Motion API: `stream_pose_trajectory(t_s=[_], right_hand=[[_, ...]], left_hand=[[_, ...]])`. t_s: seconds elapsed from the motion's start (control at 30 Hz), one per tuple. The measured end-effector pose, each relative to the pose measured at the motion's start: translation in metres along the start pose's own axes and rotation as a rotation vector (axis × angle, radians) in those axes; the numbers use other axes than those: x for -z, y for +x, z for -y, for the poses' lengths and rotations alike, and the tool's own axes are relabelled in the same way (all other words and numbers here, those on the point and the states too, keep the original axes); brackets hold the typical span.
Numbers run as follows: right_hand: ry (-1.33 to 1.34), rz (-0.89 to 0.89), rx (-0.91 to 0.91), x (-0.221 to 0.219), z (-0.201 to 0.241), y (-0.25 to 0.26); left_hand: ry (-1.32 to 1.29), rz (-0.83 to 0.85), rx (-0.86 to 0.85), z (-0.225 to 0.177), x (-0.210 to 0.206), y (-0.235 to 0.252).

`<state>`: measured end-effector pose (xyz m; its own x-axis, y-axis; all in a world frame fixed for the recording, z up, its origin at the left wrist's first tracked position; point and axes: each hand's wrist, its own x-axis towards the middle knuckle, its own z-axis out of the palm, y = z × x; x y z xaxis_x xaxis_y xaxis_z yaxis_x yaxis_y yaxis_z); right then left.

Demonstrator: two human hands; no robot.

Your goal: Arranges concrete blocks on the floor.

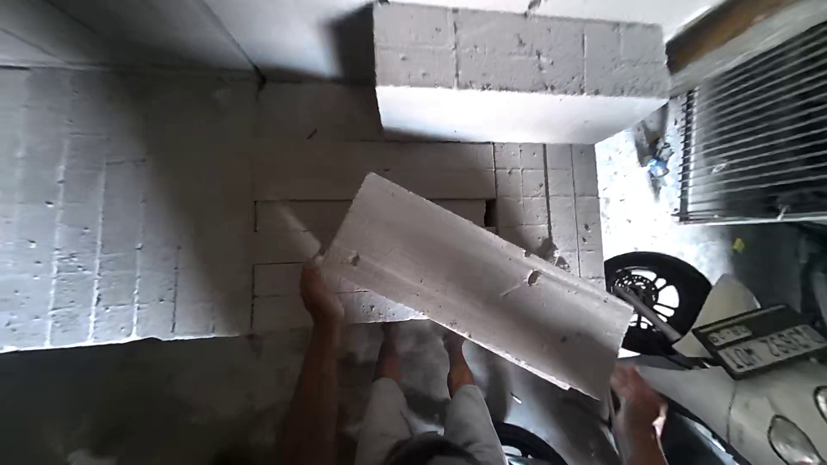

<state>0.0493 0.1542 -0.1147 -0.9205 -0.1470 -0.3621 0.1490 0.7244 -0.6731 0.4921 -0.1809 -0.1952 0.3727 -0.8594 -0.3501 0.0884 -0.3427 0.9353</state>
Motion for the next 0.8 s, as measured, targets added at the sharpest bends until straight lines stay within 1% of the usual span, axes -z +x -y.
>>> stream_pose_trajectory(t_s=[0.07,0.1,0.17,0.23,0.3,0.33,0.37,0.4,0.43,0.47,0.53,0.63,0.73,0.8], right_hand=[[-0.285,-0.031,0.303,0.004,0.053,0.014],[-0.367,0.004,0.458,-0.005,0.082,0.020],[-0.448,0.235,0.648,-0.039,0.140,0.018],[-0.444,0.560,0.737,-0.097,0.188,0.024],[-0.509,0.870,0.714,-0.158,0.217,0.033],[-0.574,0.976,0.654,-0.188,0.229,0.036],[-0.644,1.031,0.581,-0.214,0.238,0.032],[-0.697,1.054,0.498,-0.231,0.241,0.021],[-0.712,1.082,0.421,-0.238,0.239,0.013],[-0.696,1.120,0.382,-0.242,0.237,0.007],[-0.642,1.177,0.388,-0.241,0.235,0.003],[-0.636,1.143,0.423,-0.234,0.232,0.001],[-0.653,1.103,0.439,-0.232,0.226,-0.009],[-0.689,1.103,0.434,-0.228,0.221,-0.014]], left_hand=[[0.061,-0.054,0.028,0.002,0.009,-0.038],[0.065,-0.054,0.076,0.006,0.008,-0.068],[0.007,0.001,0.255,0.020,-0.004,-0.140],[-0.129,0.054,0.442,0.027,-0.037,-0.201],[-0.274,0.065,0.575,0.034,-0.072,-0.244],[-0.310,0.045,0.586,0.043,-0.089,-0.255],[-0.330,0.034,0.573,0.047,-0.105,-0.259],[-0.345,0.022,0.561,0.041,-0.115,-0.264],[-0.346,0.013,0.540,0.029,-0.121,-0.269],[-0.338,0.003,0.517,0.016,-0.126,-0.269],[-0.342,-0.027,0.489,0.004,-0.131,-0.270],[-0.367,-0.075,0.476,0.005,-0.137,-0.273],[-0.398,-0.042,0.480,0.012,-0.132,-0.270],[-0.422,-0.051,0.498,0.009,-0.126,-0.272]])
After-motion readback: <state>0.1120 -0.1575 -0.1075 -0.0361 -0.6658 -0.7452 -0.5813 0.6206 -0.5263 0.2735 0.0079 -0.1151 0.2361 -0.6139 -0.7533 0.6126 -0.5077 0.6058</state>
